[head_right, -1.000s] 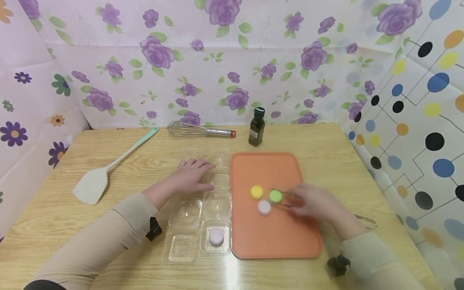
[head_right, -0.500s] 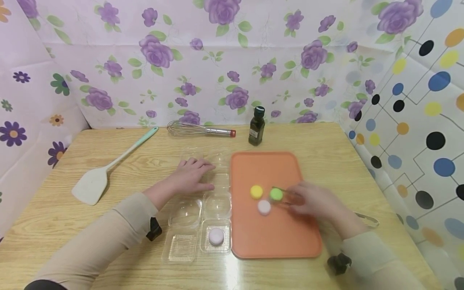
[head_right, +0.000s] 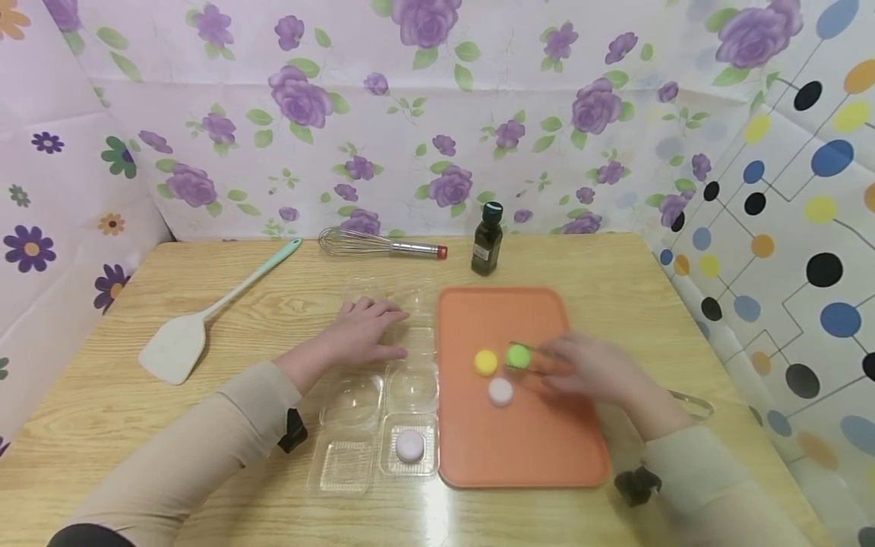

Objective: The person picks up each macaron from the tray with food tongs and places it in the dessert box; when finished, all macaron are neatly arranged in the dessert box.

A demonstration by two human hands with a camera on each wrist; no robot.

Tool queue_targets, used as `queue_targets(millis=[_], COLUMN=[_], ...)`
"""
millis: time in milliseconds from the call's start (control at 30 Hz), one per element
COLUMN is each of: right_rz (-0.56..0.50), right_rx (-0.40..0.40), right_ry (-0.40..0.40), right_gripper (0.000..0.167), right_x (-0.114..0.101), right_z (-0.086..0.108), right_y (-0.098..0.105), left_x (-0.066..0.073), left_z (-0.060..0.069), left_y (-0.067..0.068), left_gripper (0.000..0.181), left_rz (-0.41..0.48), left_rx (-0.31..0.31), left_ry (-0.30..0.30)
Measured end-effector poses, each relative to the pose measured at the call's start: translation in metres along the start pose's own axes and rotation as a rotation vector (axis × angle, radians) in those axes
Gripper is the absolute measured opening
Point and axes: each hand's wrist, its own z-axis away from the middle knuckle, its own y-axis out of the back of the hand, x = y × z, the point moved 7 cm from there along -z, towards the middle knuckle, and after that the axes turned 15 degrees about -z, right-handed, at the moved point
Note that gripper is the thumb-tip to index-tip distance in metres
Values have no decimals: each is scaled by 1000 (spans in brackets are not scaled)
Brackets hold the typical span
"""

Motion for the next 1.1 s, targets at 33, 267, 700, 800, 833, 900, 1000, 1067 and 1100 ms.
queue_targets(millis=[33,267,700,800,833,900,1000,1067,1100], right_rz=[0,2,14,-2,-6,-14,-27,-32,-35], right_rx=[1,21,31,24,23,17,4,-3,-6], right_ry=[6,56,104,105,106,106,104,102,103], right_gripper=[44,42,42,42,42,42,42,42,42], right_x=[-1,-7,-21,-25,-27,-29,-33,-37,-38], right_z=[-1,-9,-27,-33,-35,-40,-47,-51,-53], right_y=[0,1,-4,-6,-7,-8,-10,-11,-12], left_x=[0,-1,1,1,1,1,1,1,1], left_z=[0,-2,-1,-1,-2,-2,-2,-2,-2], left_y=[0,-2,0,0,0,1,1,1,2], left_gripper=[73,74,74,74,74,74,74,74,74], left_rz=[0,7,28,26,29,34,37,40,40], left_rx=[2,3,-22,-16,-14,-10,-14,-16,-17], left_ry=[0,6,14,15,15,16,18,16,16])
